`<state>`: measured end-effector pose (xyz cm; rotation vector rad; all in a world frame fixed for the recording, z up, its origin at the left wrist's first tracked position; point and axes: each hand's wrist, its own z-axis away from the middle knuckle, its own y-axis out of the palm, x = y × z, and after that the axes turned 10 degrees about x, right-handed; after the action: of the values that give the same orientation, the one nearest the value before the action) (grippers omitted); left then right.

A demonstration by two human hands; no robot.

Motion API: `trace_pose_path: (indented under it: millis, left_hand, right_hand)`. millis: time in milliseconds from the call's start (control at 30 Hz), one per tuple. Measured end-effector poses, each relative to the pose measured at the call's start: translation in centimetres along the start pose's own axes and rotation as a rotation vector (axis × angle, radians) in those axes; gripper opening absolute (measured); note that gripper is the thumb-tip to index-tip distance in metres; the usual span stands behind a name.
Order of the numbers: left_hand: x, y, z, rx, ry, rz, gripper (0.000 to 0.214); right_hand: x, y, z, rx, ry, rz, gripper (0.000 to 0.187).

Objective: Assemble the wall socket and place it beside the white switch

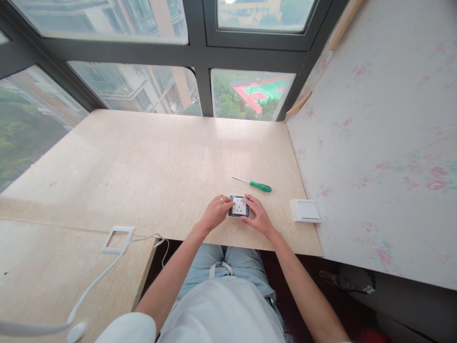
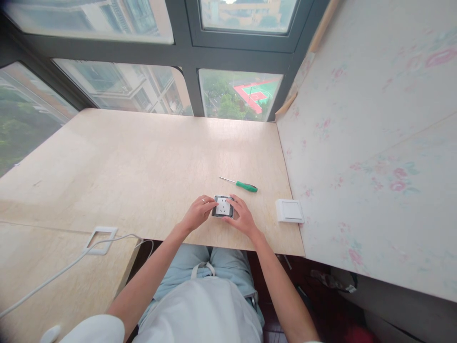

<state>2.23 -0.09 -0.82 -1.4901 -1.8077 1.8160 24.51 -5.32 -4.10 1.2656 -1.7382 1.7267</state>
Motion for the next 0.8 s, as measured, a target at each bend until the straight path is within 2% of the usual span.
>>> trace_pose_path:
  millis: [167,567,800]
  left_hand:
    - [0.0,0.0,-0.2,0.014,0.020,0.004,0.030]
    - [0.1,0.8,0.3,-0.087,-0.082,0.098,0.022]
    - [-0.1,1.0,1.0,-0.118,-0.085,0.137,0.022]
  right_hand:
    - [-0.1,0.1,0.0,-0.007,-0.001,-0.007,0.065]
    - [-0.1,0.1,0.0,-0.012,0.011,-0.023,0.065]
    - [-0.2,0.2,0.1,-0.007,0.010,-0.021,0.066]
